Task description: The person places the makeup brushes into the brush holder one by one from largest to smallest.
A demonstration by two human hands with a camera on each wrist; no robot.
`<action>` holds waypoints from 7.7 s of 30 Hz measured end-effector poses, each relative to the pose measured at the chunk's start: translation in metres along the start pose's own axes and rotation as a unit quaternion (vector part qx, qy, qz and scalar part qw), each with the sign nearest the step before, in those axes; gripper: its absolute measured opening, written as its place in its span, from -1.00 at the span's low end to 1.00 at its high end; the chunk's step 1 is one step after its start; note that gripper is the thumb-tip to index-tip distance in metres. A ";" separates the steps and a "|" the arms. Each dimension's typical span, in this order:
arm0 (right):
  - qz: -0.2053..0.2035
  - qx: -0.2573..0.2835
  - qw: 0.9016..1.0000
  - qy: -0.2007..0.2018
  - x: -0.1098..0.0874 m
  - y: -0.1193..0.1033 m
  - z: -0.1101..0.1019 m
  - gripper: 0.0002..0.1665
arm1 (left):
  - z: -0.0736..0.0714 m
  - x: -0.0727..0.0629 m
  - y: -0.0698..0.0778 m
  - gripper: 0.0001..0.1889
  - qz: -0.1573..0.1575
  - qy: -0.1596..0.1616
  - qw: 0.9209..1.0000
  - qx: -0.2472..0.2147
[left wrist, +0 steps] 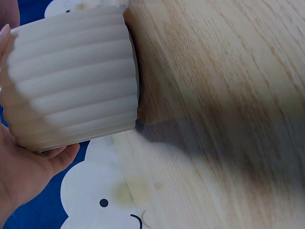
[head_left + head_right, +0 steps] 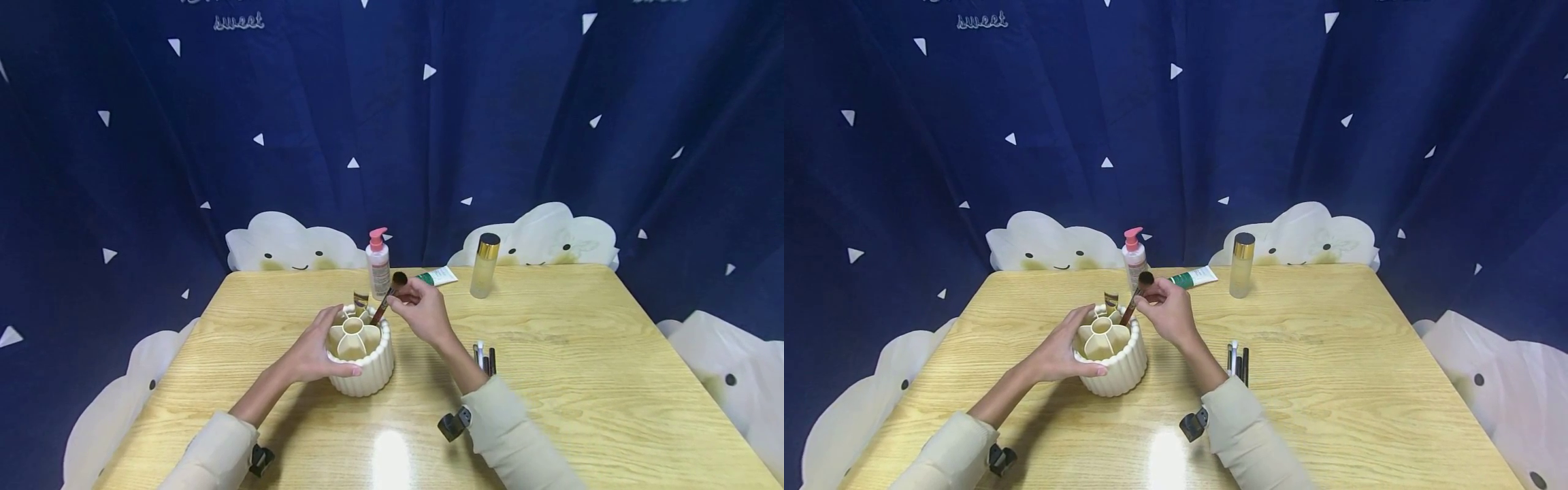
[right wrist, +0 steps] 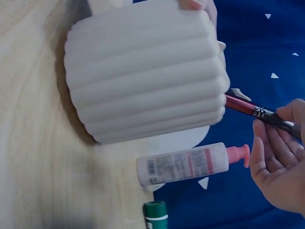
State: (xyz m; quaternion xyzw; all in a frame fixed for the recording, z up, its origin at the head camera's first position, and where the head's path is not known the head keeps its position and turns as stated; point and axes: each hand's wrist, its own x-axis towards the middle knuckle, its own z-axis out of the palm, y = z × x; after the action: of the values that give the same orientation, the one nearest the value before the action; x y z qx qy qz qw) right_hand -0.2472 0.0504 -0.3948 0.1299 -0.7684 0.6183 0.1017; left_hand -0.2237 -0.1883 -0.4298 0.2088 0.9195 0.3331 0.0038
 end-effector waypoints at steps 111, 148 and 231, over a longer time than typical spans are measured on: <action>0.186 -0.250 0.947 -0.077 -0.071 0.097 -0.151 -0.61 | 0.001 -0.001 0.004 0.32 -0.003 0.003 1.000 0.006; 0.207 -0.308 0.927 -0.061 -0.057 0.076 -0.143 -0.85 | 0.003 -0.003 0.005 0.31 -0.007 0.012 1.000 0.004; -0.034 -0.108 0.993 -0.030 -0.013 0.019 0.016 -0.91 | 0.019 -0.012 0.024 0.37 -0.089 0.089 0.992 0.014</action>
State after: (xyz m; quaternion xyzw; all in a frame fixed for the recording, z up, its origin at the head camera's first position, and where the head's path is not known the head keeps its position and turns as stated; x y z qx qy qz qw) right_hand -0.2409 0.0394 -0.4200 0.1625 -0.8288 0.5234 0.1129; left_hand -0.2010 -0.1642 -0.4317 0.0962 0.9355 0.3361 -0.0511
